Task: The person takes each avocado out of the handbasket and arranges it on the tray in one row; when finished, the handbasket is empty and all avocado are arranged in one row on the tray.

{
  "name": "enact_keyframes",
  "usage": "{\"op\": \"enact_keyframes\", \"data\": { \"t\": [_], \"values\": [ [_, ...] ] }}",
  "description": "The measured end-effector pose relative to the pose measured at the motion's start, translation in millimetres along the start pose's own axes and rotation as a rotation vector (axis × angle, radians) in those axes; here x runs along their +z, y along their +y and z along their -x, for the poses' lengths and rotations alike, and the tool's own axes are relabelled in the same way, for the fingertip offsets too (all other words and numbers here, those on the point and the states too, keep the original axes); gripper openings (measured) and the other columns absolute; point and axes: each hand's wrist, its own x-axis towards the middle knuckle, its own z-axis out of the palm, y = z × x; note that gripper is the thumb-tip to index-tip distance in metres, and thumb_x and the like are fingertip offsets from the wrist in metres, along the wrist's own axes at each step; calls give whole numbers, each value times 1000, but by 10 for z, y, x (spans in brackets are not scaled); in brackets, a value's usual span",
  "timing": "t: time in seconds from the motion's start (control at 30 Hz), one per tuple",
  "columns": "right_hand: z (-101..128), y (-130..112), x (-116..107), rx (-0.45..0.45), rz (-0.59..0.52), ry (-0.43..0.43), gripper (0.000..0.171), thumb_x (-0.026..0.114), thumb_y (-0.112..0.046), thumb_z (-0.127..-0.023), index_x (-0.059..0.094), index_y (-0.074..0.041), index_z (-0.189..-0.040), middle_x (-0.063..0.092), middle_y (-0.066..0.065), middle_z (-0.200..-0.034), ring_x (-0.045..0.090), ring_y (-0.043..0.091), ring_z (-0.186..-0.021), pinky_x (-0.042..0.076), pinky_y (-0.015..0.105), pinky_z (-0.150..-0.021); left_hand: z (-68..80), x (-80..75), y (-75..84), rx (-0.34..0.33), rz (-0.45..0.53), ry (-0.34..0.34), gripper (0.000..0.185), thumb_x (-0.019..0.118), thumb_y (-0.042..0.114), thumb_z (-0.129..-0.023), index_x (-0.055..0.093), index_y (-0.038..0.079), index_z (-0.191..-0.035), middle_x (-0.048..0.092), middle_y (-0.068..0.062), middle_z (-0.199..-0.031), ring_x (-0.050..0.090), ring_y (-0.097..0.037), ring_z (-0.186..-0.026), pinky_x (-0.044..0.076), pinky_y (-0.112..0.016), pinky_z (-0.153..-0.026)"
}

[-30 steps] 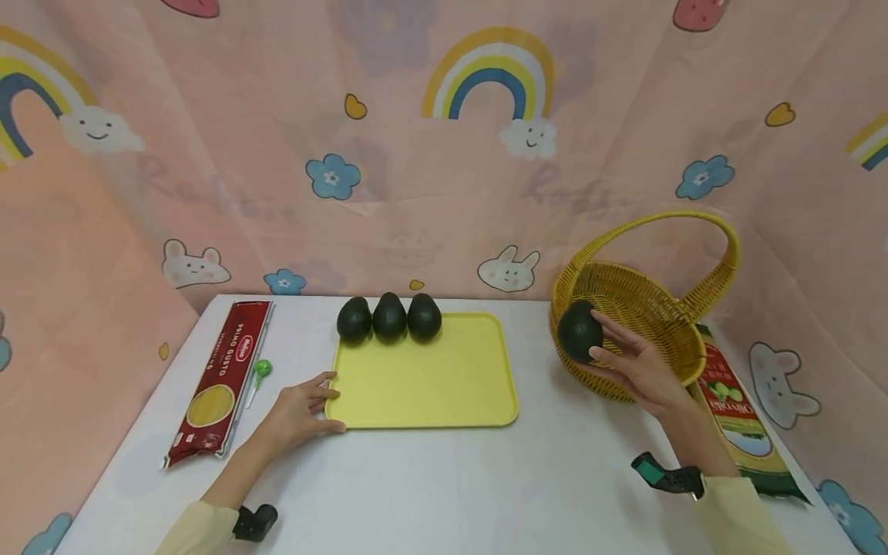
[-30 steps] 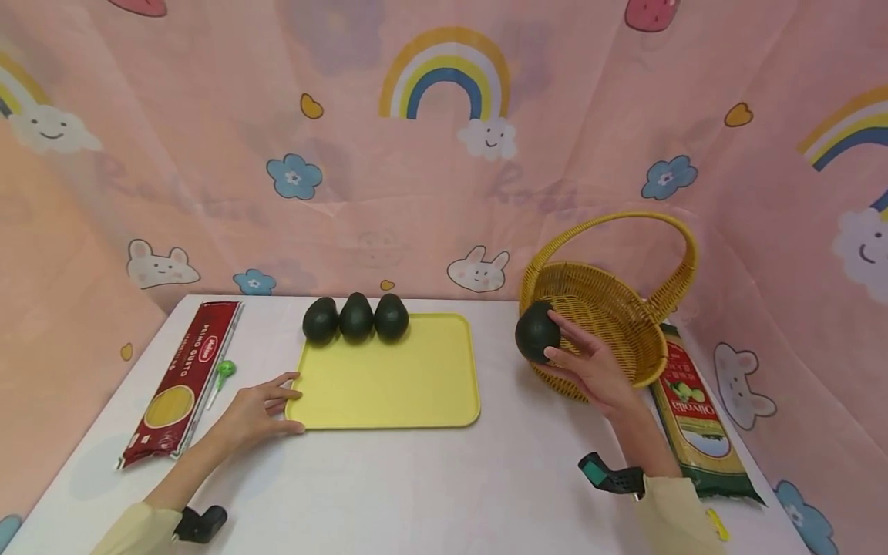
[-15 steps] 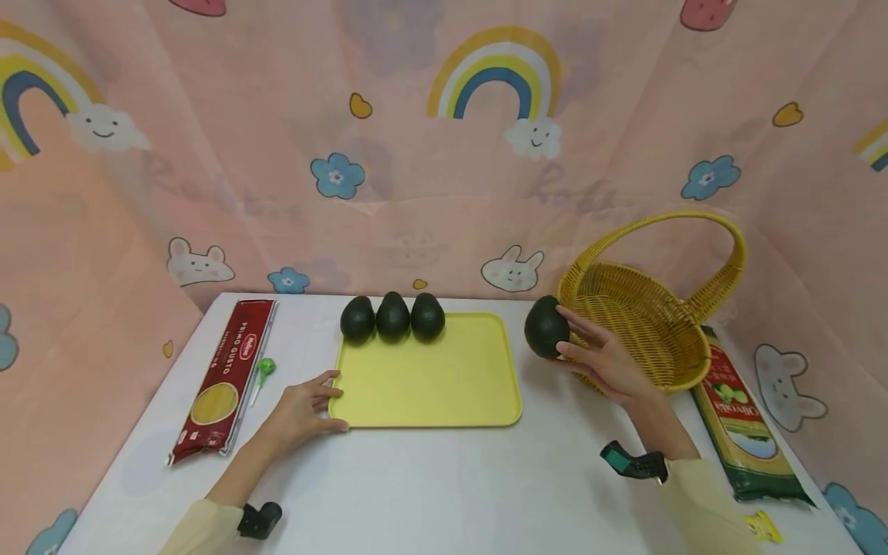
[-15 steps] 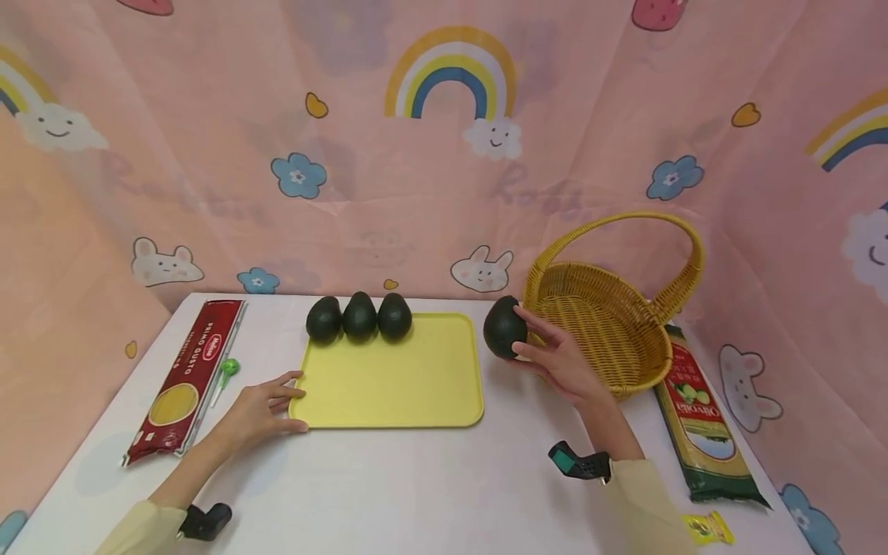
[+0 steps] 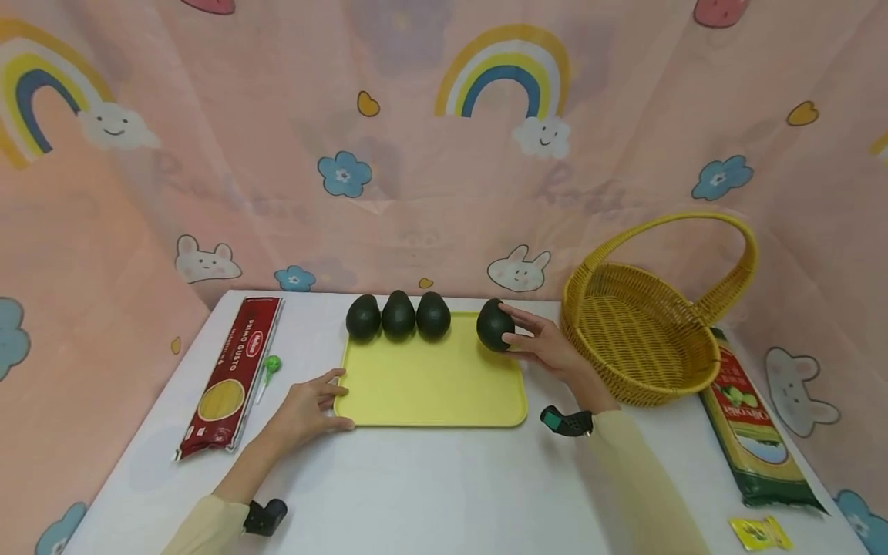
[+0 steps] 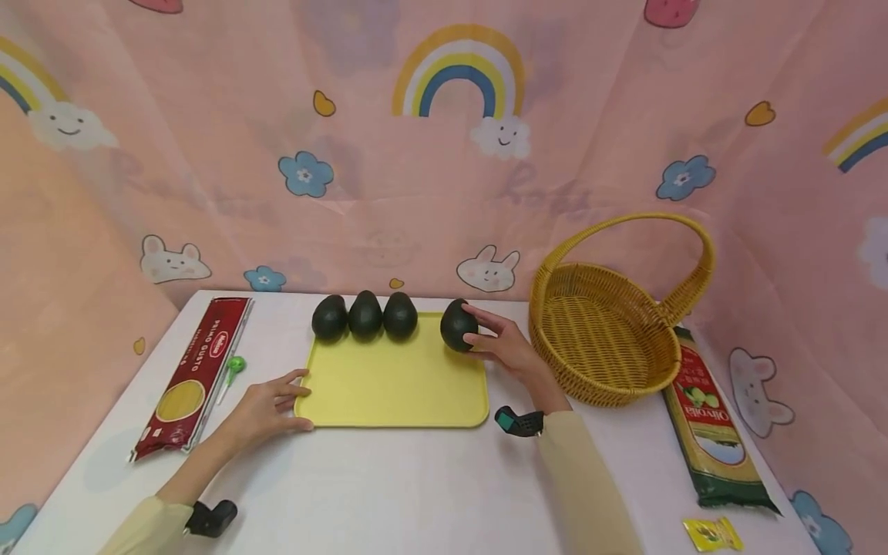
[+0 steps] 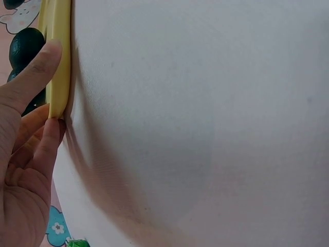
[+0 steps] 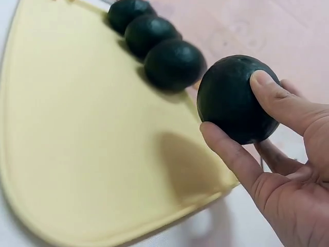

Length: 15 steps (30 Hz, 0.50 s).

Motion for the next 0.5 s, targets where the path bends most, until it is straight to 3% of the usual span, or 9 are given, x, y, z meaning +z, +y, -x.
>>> {"op": "enact_keyframes", "data": {
  "t": [0.3,0.5],
  "values": [
    [-368,129,62,47,39,6,58,57,3,-94,36,-6,-147,20,18,-156,32,41,-134,53,45,-90,-3,0,20,-12,-40,3,57,89,20,-65,68,-2,-114,50,-13,-141,62,-30,-111,54,-33,-89],
    [-534,171,146,22,123,57,57,62,-2,-92,42,-9,-145,32,16,-152,40,37,-131,54,44,-91,-13,4,9,-34,-56,8,58,89,23,-65,68,0,-114,51,-12,-141,62,-30,-111,54,-33,-89]
  ]
}}
